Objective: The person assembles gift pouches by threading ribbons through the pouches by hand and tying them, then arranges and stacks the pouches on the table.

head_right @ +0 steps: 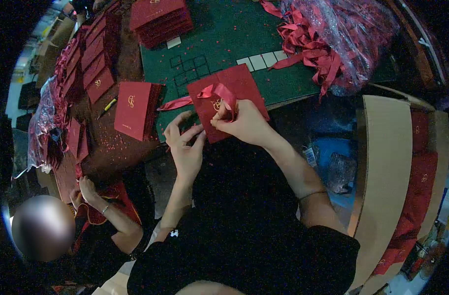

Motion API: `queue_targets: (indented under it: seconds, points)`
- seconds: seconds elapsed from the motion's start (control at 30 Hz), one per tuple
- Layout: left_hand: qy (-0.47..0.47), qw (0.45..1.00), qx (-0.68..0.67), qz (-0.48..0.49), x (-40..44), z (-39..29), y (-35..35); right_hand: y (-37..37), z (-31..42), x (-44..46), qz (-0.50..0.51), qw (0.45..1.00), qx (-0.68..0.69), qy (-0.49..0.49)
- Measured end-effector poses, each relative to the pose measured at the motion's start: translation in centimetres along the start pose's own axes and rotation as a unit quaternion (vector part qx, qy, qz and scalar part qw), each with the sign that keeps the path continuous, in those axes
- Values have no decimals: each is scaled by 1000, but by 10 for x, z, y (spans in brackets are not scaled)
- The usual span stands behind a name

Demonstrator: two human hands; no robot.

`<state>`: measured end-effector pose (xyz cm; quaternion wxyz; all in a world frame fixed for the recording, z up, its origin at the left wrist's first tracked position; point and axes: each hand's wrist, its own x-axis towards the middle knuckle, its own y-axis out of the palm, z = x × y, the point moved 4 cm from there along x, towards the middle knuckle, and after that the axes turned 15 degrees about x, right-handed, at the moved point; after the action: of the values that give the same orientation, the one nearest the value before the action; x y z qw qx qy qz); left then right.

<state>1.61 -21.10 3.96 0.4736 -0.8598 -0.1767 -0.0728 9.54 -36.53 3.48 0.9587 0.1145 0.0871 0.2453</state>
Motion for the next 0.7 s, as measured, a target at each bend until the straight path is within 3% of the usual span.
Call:
queue_targets:
  seconds: [0.3, 0.43, 0.53, 0.6, 0.7]
  points:
    - [38, 999, 30, -23, -1, -4, 0, -1, -9, 5, 10, 999, -52, -1]
    - [69, 996, 50, -34, -1, -2, 2, 1, -7, 4, 38, 998, -31, 42]
    - [143, 988, 57, -28, 7, -10, -3, 5, 7, 9, 56, 996, -1, 65]
    - [177, 982, 58, -38, 10, -6, 0, 5, 9, 13, 94, 987, -57, 116]
    - [255, 961, 98, -32, 14, -8, 2, 1, 8, 18, 137, 985, -22, 103]
